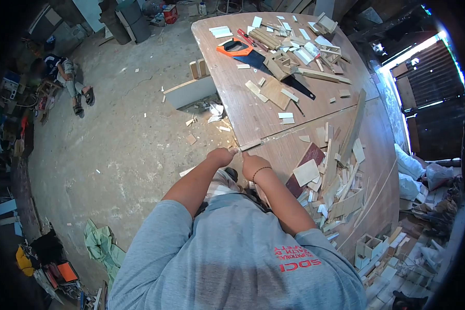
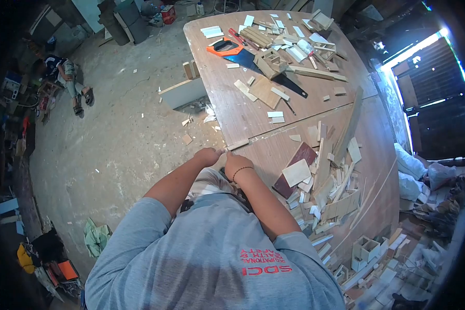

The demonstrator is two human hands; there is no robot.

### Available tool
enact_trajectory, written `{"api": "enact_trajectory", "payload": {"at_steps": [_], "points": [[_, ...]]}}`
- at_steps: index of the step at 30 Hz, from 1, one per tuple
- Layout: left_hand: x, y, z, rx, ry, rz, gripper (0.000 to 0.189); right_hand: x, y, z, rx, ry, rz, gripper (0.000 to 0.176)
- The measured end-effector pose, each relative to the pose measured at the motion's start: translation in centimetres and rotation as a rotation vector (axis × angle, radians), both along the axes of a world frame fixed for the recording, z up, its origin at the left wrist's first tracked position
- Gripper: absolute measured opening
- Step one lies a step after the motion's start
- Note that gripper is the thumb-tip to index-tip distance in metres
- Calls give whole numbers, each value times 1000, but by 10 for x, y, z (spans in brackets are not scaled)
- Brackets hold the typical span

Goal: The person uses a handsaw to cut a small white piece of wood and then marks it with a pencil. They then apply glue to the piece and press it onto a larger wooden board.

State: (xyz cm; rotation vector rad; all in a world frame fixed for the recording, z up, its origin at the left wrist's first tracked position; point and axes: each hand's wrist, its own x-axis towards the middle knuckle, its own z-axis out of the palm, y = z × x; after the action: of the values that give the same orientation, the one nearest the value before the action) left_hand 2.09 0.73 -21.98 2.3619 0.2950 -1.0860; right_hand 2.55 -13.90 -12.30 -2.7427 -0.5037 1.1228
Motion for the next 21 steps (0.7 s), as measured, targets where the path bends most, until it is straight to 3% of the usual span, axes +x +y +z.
{"api": "enact_trajectory", "payload": {"at_steps": [2, 8, 11, 15, 17, 21], "points": [[0, 1, 0, -5, 7, 2, 72, 1, -1, 18, -19, 15, 80, 42], [4, -1, -13, -34, 2, -21, 72, 4, -1, -23, 29, 4, -33, 39], [3, 3, -12, -19, -2, -13, 71, 9, -5, 27, -22, 67, 103, 41], [5, 1, -15, -39, -9, -19, 72, 4, -10, -5, 2, 23, 58, 42], [6, 2, -11, -55, -10, -24, 73, -2, -4, -37, 49, 1, -106, 43], [1, 0, -10, -45, -30, 17, 73, -4, -6, -9, 28, 15, -101, 42]]}}
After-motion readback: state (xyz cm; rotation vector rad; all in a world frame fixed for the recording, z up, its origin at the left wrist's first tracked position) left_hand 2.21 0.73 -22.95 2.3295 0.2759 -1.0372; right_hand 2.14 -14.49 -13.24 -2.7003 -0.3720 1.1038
